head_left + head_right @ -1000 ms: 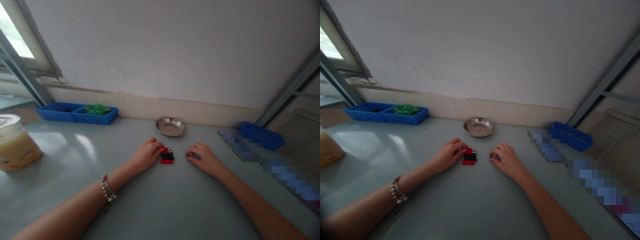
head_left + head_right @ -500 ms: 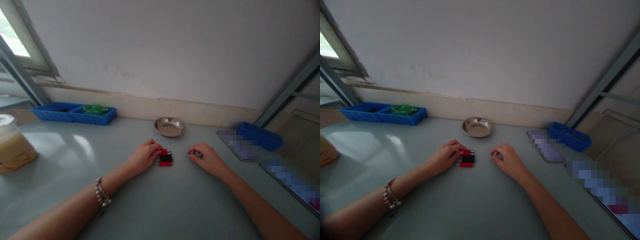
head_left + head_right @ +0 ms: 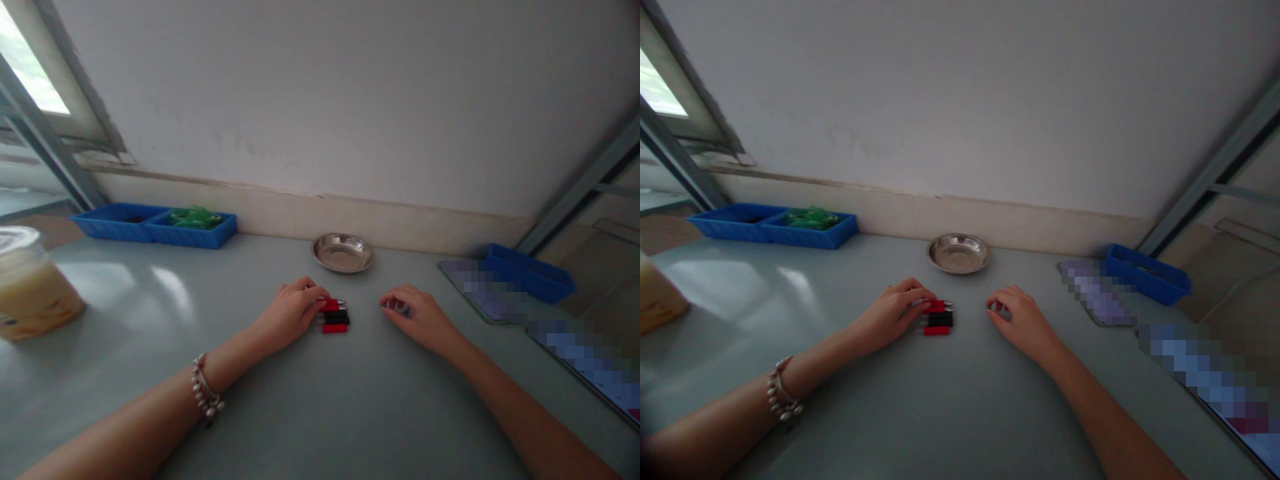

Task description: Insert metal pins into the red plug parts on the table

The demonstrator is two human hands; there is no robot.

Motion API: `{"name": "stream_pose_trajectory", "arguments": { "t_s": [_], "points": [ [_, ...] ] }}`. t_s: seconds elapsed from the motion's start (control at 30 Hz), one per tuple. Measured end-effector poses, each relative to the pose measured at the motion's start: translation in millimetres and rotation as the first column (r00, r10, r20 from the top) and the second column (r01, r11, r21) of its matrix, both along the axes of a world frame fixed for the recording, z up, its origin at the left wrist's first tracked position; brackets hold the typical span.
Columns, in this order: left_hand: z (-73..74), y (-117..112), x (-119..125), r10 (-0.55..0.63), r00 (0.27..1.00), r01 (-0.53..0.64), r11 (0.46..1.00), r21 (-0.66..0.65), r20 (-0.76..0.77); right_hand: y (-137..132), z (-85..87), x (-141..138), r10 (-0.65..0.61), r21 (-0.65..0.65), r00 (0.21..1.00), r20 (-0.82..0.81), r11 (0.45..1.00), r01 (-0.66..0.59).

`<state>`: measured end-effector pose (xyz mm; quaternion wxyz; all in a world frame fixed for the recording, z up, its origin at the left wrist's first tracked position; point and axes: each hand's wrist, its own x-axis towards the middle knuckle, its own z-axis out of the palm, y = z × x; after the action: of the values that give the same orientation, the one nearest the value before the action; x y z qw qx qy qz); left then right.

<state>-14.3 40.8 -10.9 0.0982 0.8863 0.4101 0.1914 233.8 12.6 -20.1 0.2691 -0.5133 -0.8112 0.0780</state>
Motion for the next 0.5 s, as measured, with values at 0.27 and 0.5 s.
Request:
{"name": "stream_pose_trajectory", "arguments": {
  "t_s": [0.27, 0.5],
  "points": [
    [9.7, -18, 4, -0.078, 0.997, 0.079, 0.995, 0.055, -0.026, 0, 1.6, 0, -0.032, -0.029, 0.999, -0.003, 0.999, 0.032],
    [8.7, -26, 7, -0.149, 0.986, 0.153, 0.987, 0.055, -0.081, -1, 1.3, 0, -0.037, -0.033, 0.999, -0.036, 0.999, 0.036]
  ]
}}
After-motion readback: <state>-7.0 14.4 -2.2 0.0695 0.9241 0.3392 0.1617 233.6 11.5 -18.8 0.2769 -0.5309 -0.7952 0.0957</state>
